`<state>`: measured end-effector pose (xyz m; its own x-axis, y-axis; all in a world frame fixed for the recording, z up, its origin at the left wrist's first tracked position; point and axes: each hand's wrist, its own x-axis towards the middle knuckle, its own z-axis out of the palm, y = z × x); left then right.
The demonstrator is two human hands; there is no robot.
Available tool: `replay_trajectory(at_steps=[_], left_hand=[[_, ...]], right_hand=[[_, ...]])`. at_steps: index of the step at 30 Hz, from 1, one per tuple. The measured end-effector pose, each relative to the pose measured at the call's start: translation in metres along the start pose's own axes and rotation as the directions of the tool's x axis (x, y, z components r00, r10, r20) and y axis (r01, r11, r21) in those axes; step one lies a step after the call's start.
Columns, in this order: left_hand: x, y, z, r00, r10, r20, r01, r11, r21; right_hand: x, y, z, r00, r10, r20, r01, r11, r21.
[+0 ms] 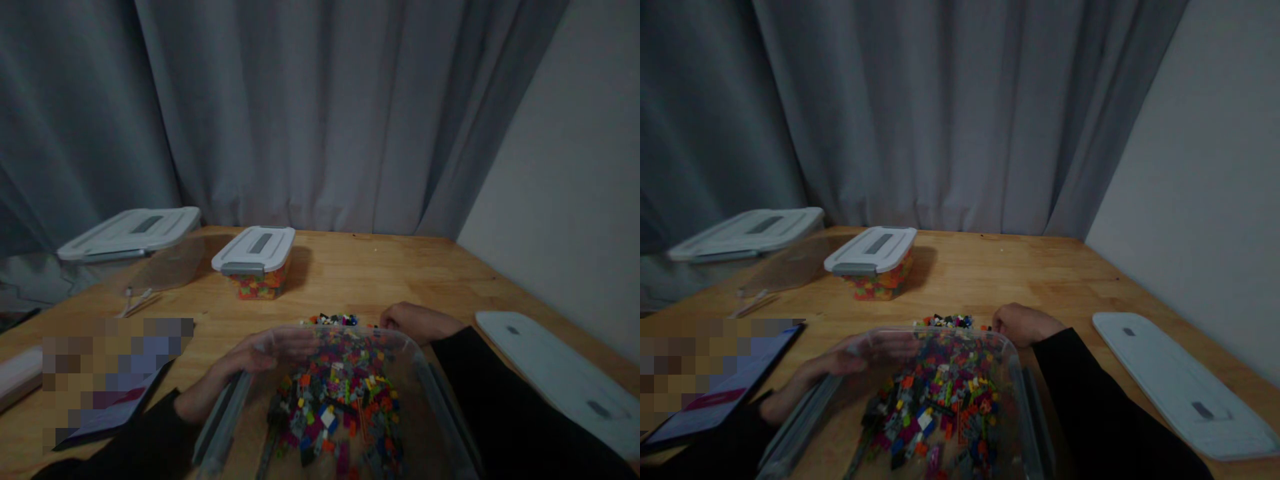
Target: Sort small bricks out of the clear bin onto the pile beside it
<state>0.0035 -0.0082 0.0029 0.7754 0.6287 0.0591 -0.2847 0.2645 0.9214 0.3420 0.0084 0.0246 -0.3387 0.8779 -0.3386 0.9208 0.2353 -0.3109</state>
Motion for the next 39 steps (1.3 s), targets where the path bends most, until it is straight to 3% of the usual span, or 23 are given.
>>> replay_trajectory(at_steps=[6, 12, 21, 39], left_hand=[[0.001, -0.004, -0.006, 1.0, 0.026, 0.016, -0.026, 1.0, 0.011], [0.002, -0.01, -0.012, 0.993, 0.073, 0.094, -0.075, 0.997, 0.022], [0.004, -0.009, -0.016, 0.991, 0.063, 0.119, -0.066, 0.997, 0.025], [0.003, -0.01, -0.015, 0.987, 0.09, 0.129, -0.098, 0.994, 0.054]], right_hand=[[0.004, 0.006, 0.002, 0.997, -0.069, -0.031, 0.071, 0.995, 0.065], [0.005, 0.005, 0.003, 0.998, -0.053, -0.025, 0.056, 0.991, 0.121], [0.009, 0.008, 0.008, 0.995, -0.092, -0.045, 0.096, 0.991, 0.092], [0.005, -0.002, 0.004, 0.999, -0.042, -0.019, 0.043, 0.995, 0.093]])
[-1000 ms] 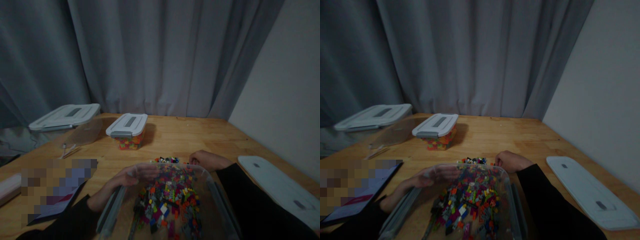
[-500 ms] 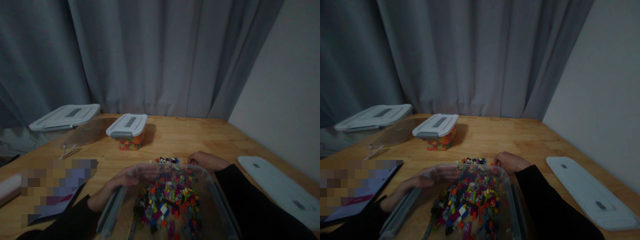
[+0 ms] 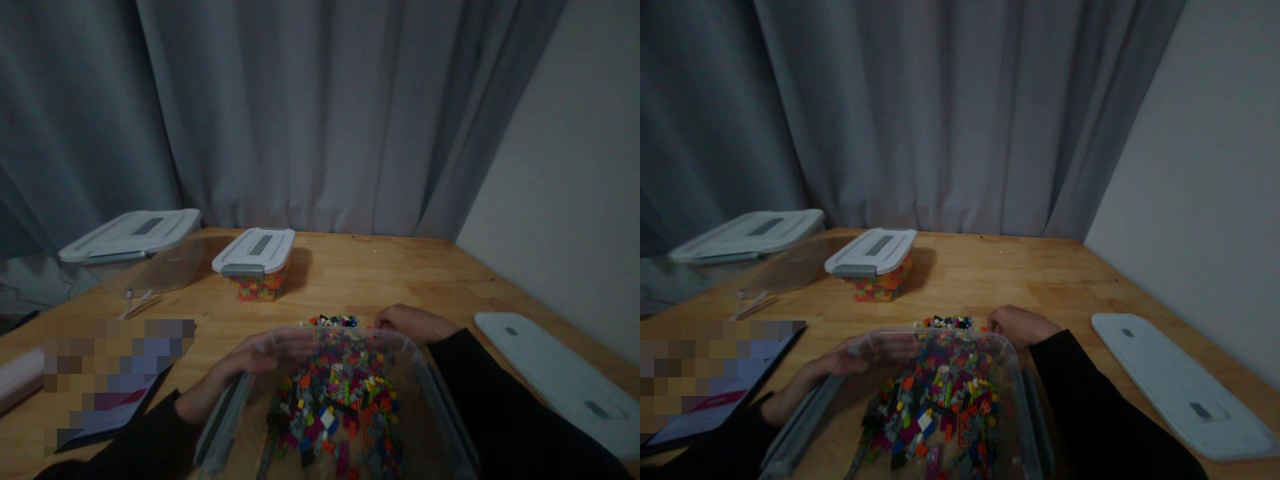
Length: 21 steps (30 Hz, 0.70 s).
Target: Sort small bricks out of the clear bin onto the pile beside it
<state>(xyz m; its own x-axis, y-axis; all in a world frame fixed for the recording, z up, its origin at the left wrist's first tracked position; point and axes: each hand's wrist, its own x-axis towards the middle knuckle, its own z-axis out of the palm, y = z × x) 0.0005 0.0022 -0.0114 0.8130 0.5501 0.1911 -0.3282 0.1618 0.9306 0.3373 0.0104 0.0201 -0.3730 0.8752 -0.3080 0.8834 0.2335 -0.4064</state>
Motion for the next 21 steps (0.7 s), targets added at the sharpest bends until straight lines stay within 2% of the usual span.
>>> replay_trajectory(at_steps=[6, 15, 21], left_hand=[[-0.001, 0.001, 0.004, 1.0, -0.002, -0.016, 0.002, 0.999, -0.045], [-0.001, 0.001, 0.0, 1.0, -0.019, 0.014, 0.019, 1.0, 0.02], [0.001, 0.0, 0.004, 0.999, -0.013, -0.034, 0.012, 0.999, -0.043]], right_hand=[[-0.004, -0.004, -0.003, 1.0, 0.017, -0.007, -0.017, 1.0, -0.019], [-0.003, 0.001, 0.0, 1.0, -0.002, -0.021, 0.002, 1.0, 0.0], [0.002, 0.008, 0.003, 1.0, -0.023, -0.001, 0.023, 1.0, 0.011]])
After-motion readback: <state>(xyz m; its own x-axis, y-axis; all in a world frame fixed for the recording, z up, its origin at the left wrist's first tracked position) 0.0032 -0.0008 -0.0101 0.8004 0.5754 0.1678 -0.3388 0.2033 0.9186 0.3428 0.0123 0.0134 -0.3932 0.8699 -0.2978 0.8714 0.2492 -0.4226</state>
